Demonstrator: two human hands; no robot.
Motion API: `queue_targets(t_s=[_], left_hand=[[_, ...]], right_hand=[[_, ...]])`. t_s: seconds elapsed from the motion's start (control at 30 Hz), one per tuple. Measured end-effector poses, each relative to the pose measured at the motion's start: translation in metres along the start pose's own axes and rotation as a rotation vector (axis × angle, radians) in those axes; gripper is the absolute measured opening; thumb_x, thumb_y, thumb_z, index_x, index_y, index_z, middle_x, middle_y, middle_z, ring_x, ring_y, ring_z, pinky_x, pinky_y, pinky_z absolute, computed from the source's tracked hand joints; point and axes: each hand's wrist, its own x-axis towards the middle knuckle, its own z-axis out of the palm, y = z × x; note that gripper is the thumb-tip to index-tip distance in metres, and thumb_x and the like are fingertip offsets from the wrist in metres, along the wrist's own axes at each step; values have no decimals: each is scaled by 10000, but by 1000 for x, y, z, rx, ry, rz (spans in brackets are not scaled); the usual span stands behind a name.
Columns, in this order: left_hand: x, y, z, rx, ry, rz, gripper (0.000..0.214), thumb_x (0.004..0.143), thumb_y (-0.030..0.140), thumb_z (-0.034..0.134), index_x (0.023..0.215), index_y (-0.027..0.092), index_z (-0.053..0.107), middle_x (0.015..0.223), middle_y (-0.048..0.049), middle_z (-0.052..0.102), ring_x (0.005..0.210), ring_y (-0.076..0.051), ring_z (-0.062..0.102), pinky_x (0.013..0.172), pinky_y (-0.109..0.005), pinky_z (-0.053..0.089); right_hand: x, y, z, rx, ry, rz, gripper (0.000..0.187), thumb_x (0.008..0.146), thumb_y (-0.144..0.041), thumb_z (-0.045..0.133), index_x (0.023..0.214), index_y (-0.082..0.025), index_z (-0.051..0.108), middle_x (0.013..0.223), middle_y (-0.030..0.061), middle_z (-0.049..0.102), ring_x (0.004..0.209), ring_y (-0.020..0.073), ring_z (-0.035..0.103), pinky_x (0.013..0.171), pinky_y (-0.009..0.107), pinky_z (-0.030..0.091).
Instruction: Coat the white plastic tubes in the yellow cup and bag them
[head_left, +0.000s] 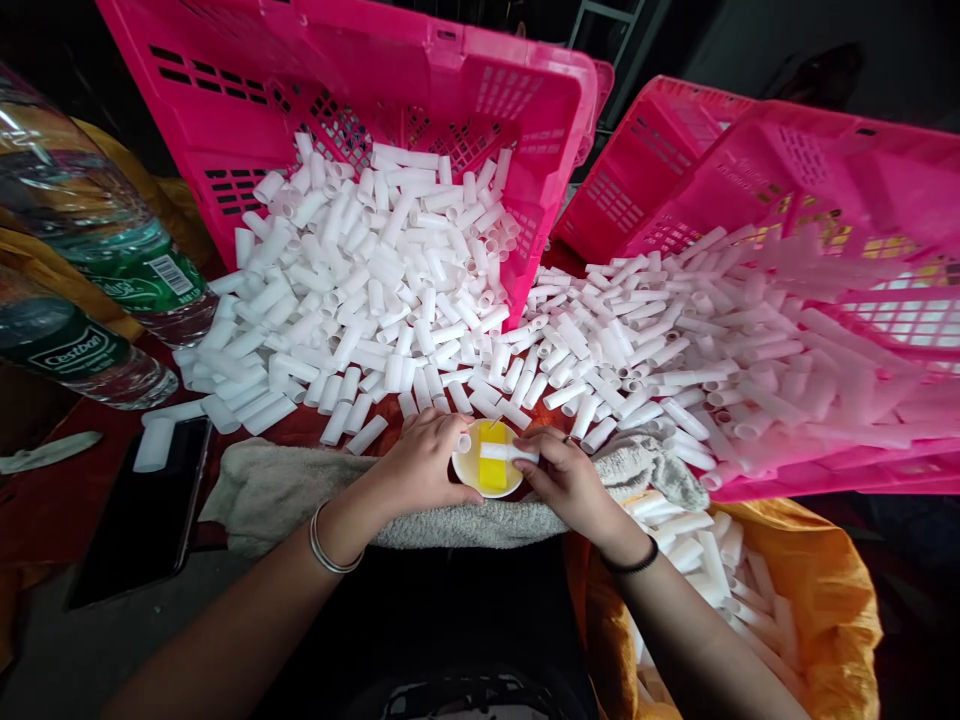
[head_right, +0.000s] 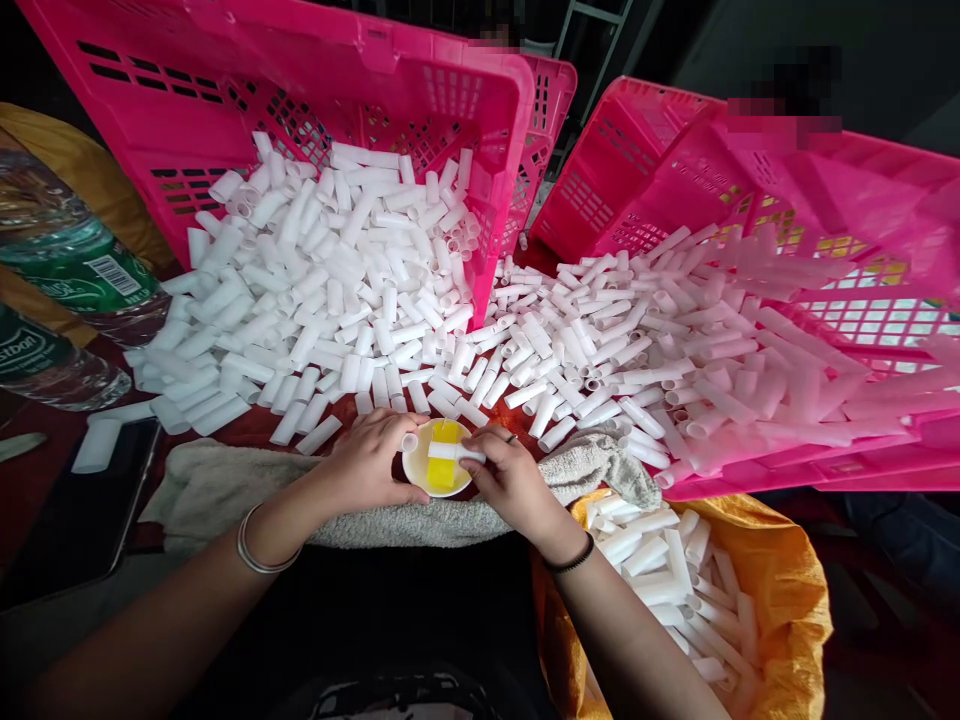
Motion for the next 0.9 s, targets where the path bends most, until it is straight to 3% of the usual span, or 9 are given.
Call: queue_targets(t_s=[0.1, 0.27, 0.4, 0.53, 0.63, 0.7, 0.77, 0.83, 0.9], left_hand=[[0, 0, 0, 6, -8, -6, 876, 513, 477, 938, 1216, 200, 493, 1276, -127, 621, 1168, -361, 551, 1006, -540, 452], [1, 2, -3, 2, -24, -19, 845, 526, 454, 936, 1206, 203, 502, 1266, -119, 622, 1157, -357, 553, 980, -524, 472], [1, 3, -4, -5, -37, -28, 841, 527, 457, 934, 1205, 199, 509, 1271, -123, 623, 1170, -358, 543, 1002, -537, 457], [2, 0, -6, -21, -50, -37, 833, 520, 461, 931, 1196, 200, 519, 1248, -118, 634, 1177, -365, 539, 1015, -546, 449], [2, -3, -8, -22, -67, 9, 803, 554, 491, 895, 1202, 212, 511, 1241, -119, 624, 1197, -369, 532, 1031, -557, 437], [2, -3, -11, -4, -33, 74, 692, 638, 493, 835, 1174, 204, 507, 1296, -142, 579, 1263, -381, 487, 1064, -569, 406], [1, 0, -15, 11, 33, 119, 419, 822, 407, 680, 1135, 191, 505, 1299, -154, 563, 1271, -351, 489, 1066, -544, 411], [1, 6, -22, 9, 55, 138, 198, 952, 272, 484, 1127, 181, 501, 1180, -137, 616, 1123, -279, 590, 967, -465, 493], [2, 14, -29, 13, 28, 167, 191, 995, 225, 407, 1154, 179, 502, 1051, -102, 652, 951, -228, 641, 842, -390, 544]], right_hand=[[-1, -1, 2, 27, 33, -56, 145, 929, -354, 614, 985, -228, 658, 1036, 100, 656, 972, 231, 661, 827, 394, 584], [-4, -2, 5, 97, 59, 162, 254, 943, -440, 587, 1032, -213, 654, 951, 86, 706, 866, 222, 687, 776, 385, 594], [-5, -2, 5, 26, 92, 27, 191, 904, -399, 645, 967, -218, 645, 990, 98, 678, 960, 248, 671, 835, 415, 583], [-7, 0, 4, 61, 39, 81, 171, 951, -358, 581, 1051, -224, 616, 968, 78, 701, 851, 214, 693, 733, 364, 605], [-9, -3, 1, -73, 56, -126, 95, 941, -253, 585, 1010, -236, 649, 1052, 100, 690, 981, 235, 680, 839, 408, 585], [-9, -8, 0, -61, 109, -191, 112, 929, -212, 602, 1029, -246, 641, 1066, 97, 685, 1006, 231, 675, 851, 404, 580], [-9, -17, -2, 38, 185, -103, 131, 932, -237, 620, 1063, -249, 616, 1012, 76, 692, 937, 210, 685, 799, 366, 589], [-7, -28, -3, 159, 231, 17, 144, 948, -310, 613, 1076, -245, 600, 949, 59, 698, 855, 193, 685, 738, 334, 591], [-5, -39, -6, 242, 229, 81, 178, 952, -377, 606, 1066, -239, 606, 925, 57, 703, 806, 184, 678, 709, 320, 588]])
